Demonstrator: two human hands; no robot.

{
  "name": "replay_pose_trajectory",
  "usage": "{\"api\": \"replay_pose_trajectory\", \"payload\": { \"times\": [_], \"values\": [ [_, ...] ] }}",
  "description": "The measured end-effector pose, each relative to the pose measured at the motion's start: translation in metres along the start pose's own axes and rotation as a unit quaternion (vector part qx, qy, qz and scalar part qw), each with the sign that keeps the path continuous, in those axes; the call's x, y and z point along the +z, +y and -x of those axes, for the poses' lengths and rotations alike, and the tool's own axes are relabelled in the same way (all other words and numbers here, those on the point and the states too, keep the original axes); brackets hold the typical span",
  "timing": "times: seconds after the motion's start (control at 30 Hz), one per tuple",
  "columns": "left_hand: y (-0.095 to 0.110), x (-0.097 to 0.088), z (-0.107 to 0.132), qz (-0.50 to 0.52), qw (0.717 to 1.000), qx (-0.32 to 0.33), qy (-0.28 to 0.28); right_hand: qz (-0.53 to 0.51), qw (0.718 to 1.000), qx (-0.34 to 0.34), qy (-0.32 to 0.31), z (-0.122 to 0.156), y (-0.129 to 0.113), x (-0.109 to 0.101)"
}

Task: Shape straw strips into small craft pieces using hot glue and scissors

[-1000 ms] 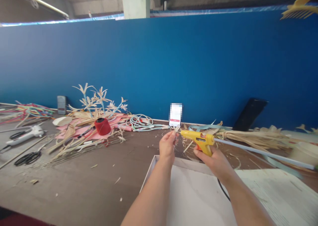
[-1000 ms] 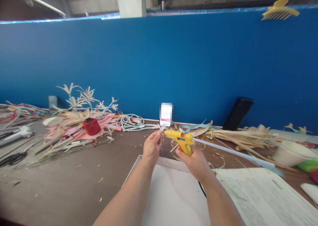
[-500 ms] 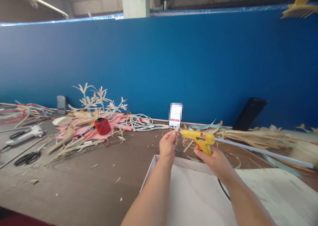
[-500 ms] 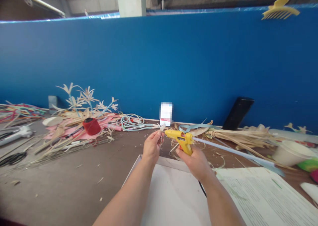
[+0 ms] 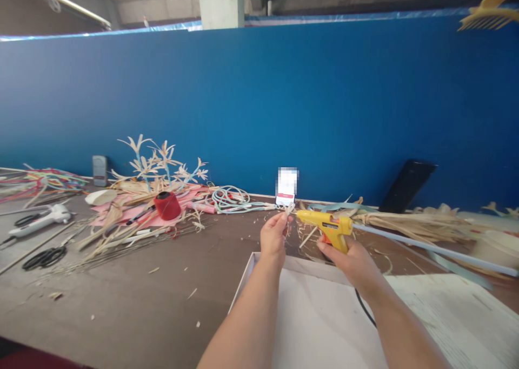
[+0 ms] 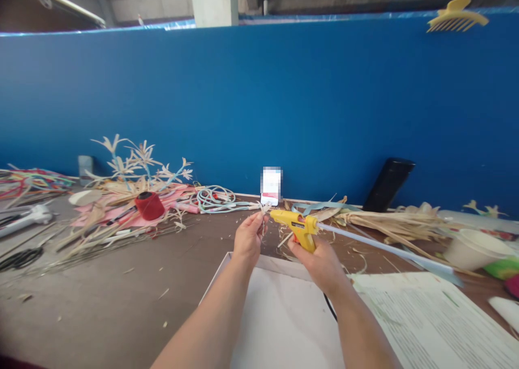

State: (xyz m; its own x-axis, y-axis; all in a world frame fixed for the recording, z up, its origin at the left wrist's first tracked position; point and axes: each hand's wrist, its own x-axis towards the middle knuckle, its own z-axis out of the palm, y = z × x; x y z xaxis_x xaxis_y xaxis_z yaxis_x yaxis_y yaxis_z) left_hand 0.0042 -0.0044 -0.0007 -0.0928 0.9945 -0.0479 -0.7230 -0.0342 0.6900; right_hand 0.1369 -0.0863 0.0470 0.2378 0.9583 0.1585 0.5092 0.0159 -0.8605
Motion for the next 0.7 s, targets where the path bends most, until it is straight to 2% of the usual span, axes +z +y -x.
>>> {"api": "replay_pose_trajectory", "payload": {
  "times": [0.23, 0.43, 0.7],
  "values": [
    [-0.0011, 0.0002, -0.0001, 0.008, 1.0, -0.002, -0.005, -0.001, 1.0, -0.018, -0.011, -0.0014, 0.0017, 0.0003],
    [-0.0008, 0.0004, 0.0004, 0.004, 1.0, 0.001, -0.007, 0.028, 0.997, -0.01, -0.065, -0.0051, 0.0034, -0.0063],
    [-0.001, 0.0006, 0.0002, 0.006, 1.0, -0.004, -0.007, 0.038, 0.997, -0.008, -0.067, -0.0068, 0.0047, -0.0083]
  ]
}}
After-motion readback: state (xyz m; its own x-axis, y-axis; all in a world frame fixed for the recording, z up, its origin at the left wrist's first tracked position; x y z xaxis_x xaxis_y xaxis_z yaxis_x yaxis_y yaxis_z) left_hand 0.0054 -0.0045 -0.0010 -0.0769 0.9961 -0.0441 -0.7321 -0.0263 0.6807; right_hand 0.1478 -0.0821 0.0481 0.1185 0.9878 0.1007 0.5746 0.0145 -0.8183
